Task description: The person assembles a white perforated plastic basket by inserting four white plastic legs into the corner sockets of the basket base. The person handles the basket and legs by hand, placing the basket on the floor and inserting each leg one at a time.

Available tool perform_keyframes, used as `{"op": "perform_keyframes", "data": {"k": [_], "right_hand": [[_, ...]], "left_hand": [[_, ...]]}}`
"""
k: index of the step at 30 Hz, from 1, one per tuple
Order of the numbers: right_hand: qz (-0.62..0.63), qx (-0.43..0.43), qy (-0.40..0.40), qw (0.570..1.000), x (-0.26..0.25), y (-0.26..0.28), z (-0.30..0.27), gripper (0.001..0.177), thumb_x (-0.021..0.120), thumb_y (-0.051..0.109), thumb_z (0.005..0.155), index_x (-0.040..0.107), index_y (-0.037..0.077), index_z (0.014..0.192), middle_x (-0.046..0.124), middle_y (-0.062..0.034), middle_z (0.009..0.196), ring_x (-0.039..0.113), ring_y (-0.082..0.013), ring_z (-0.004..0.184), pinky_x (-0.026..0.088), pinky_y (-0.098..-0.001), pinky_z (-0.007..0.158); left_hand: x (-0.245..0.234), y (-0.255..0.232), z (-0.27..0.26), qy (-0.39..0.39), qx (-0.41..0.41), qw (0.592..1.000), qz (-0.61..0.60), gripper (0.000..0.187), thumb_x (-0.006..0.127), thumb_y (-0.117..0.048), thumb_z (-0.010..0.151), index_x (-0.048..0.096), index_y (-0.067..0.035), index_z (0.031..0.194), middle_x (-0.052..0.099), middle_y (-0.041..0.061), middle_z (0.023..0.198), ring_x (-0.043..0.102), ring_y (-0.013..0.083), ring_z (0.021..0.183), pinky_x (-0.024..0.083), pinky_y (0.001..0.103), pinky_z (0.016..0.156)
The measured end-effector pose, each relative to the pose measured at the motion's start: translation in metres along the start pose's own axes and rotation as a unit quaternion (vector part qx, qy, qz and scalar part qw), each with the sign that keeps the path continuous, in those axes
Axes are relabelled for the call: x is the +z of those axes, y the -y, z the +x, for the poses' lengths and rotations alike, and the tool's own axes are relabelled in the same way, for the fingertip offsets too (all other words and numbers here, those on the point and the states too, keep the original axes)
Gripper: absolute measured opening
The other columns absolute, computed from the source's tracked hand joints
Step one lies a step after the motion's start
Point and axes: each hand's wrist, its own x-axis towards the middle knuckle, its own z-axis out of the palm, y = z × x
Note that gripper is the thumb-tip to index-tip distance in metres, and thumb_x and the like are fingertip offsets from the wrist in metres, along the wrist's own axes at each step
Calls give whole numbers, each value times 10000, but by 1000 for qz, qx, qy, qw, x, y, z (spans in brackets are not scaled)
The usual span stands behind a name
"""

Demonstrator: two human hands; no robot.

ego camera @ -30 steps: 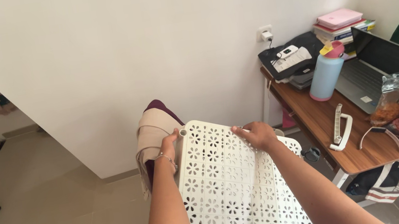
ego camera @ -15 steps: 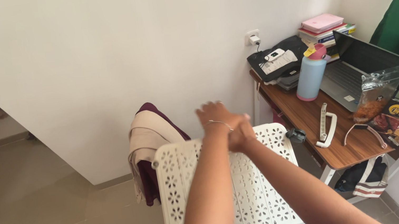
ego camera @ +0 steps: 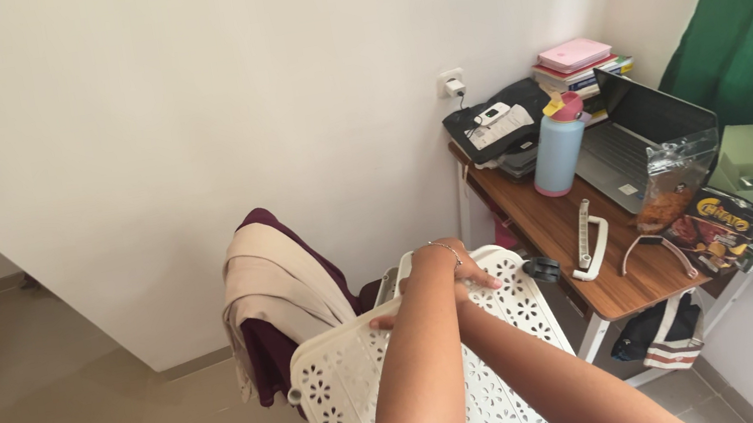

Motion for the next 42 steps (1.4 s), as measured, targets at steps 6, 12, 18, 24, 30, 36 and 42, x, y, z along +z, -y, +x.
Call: {"op": "perform_keyframes", "data": {"k": [6, 12, 18, 24, 30, 36, 42], "right_hand": [[-302, 0, -33, 953, 5, 14, -5, 1046, 663, 860, 638, 618, 82, 1337, 567, -145, 1390, 452, -331, 1355, 327, -448, 1156], [-100, -337, -87, 932, 12, -44, 0, 483, 783, 405, 784, 718, 47, 1102, 702, -152, 1194, 628, -345, 1158, 458, -443, 1021], [-18, -544, -182, 819, -29, -68, -22, 306, 541, -20, 694, 734, 8, 929, 726, -183, 1050, 695, -339, 1041, 573, -428, 951], [55, -238, -501, 830, -55, -51, 9, 170, 552, -41, 798, 664, 26, 907, 651, -107, 921, 597, -252, 895, 512, -372, 780], [-98, -54, -514, 851, -83, -17, 14, 347, 747, 167, 817, 648, 19, 1115, 567, -204, 1118, 488, -373, 1038, 455, -471, 859], [5, -49, -417, 908, -70, -69, 58, 382, 763, 257, 860, 652, -7, 1113, 672, -232, 1047, 667, -386, 955, 546, -457, 844], [122, 49, -306, 943, -73, -82, 61, 428, 805, 293, 846, 670, -63, 1040, 751, -206, 899, 748, -258, 787, 587, -370, 697]], "left_hand": [[4, -4, -7, -34, 36, 998, -45, 1027, 950, -536, 517, 548, -119, 1365, 601, 143, 1398, 598, 347, 1290, 487, 481, 1070], [2, 28, 1, -15, 68, 997, -33, 869, 866, -562, 538, 716, -69, 1237, 723, 154, 1255, 703, 309, 1130, 540, 414, 980], [2, 75, 36, -100, 109, 983, -109, 811, 870, -570, 571, 773, 8, 1131, 784, 180, 1097, 761, 276, 1009, 580, 386, 892], [3, 77, 47, -160, 51, 972, -164, 851, 885, -529, 584, 667, 3, 1212, 754, 183, 1146, 759, 273, 1020, 598, 387, 891], [0, 68, 12, -179, -1, 959, -220, 869, 902, -493, 636, 611, 45, 1253, 734, 198, 1170, 747, 268, 1041, 596, 353, 888], [10, 81, 9, -219, -11, 944, -245, 841, 890, -455, 640, 626, 81, 1232, 744, 220, 1145, 762, 275, 1011, 606, 354, 873], [26, 93, 8, -214, 10, 940, -265, 806, 884, -446, 604, 666, 49, 1202, 758, 205, 1127, 759, 267, 1009, 599, 348, 881]]}}
